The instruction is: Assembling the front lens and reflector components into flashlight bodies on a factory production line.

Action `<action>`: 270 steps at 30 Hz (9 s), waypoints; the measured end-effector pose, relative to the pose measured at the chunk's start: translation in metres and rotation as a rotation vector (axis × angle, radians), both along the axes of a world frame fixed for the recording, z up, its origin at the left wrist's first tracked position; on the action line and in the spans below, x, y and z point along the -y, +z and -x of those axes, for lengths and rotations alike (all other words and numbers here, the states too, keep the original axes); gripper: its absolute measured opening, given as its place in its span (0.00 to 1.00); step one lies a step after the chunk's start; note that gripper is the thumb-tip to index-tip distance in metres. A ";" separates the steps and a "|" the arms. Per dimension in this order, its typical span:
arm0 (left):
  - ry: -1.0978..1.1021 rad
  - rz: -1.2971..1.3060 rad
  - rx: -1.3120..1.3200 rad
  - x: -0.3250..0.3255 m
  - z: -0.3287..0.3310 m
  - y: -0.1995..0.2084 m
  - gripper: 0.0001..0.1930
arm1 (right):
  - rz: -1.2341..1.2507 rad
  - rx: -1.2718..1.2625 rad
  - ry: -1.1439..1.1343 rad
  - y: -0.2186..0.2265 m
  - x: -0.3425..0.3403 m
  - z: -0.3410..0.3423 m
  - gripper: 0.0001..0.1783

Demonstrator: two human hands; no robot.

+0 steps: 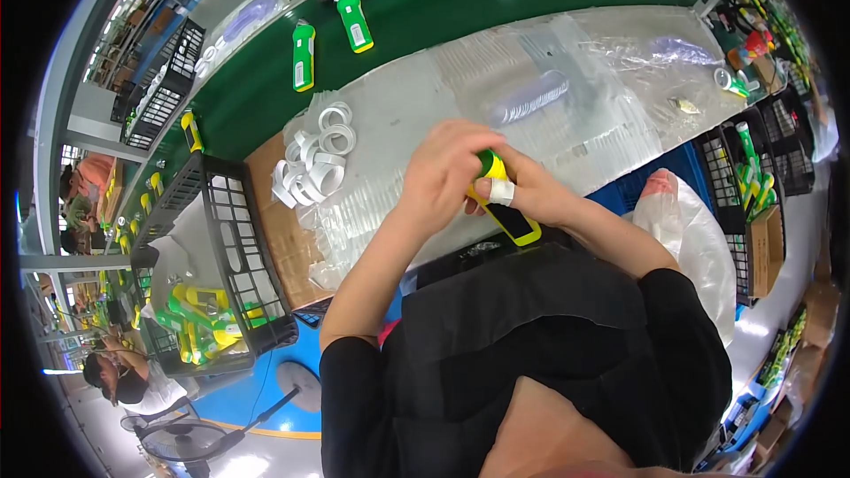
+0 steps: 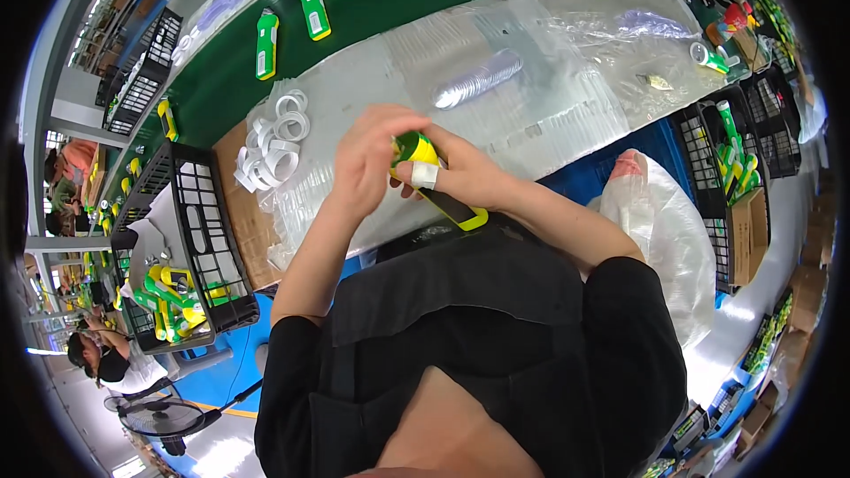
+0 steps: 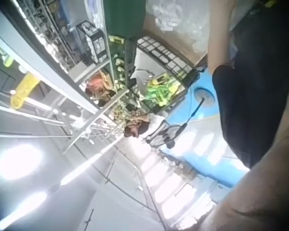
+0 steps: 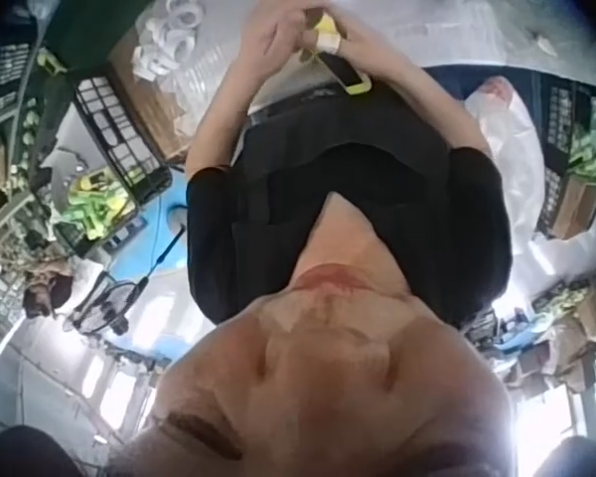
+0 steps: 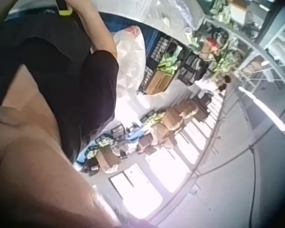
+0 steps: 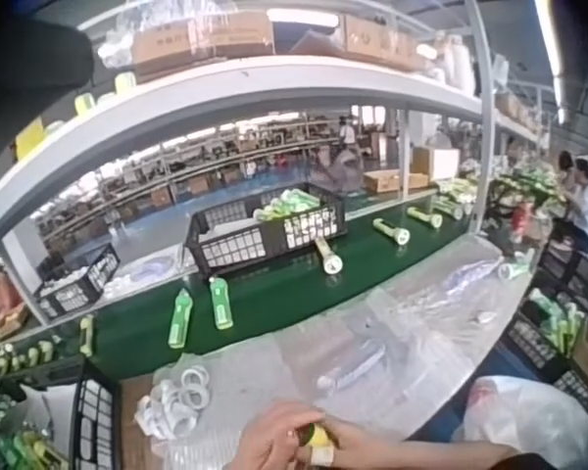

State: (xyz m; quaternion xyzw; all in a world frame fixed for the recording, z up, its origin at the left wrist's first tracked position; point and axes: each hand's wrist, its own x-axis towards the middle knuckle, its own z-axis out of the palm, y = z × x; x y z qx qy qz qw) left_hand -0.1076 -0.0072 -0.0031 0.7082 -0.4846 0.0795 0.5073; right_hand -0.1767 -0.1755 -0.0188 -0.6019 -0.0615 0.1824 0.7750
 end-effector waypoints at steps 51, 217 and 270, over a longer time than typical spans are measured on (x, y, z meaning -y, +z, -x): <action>0.586 0.015 0.289 -0.046 -0.050 -0.007 0.19 | -0.130 0.275 -0.099 0.000 -0.023 -0.065 0.24; 0.607 -0.149 0.010 -0.057 -0.246 -0.016 0.29 | 0.677 0.284 -0.135 0.023 0.042 -0.303 0.45; 0.135 -0.082 0.060 0.007 0.016 -0.020 0.21 | -0.114 0.114 -0.138 -0.004 0.014 0.004 0.28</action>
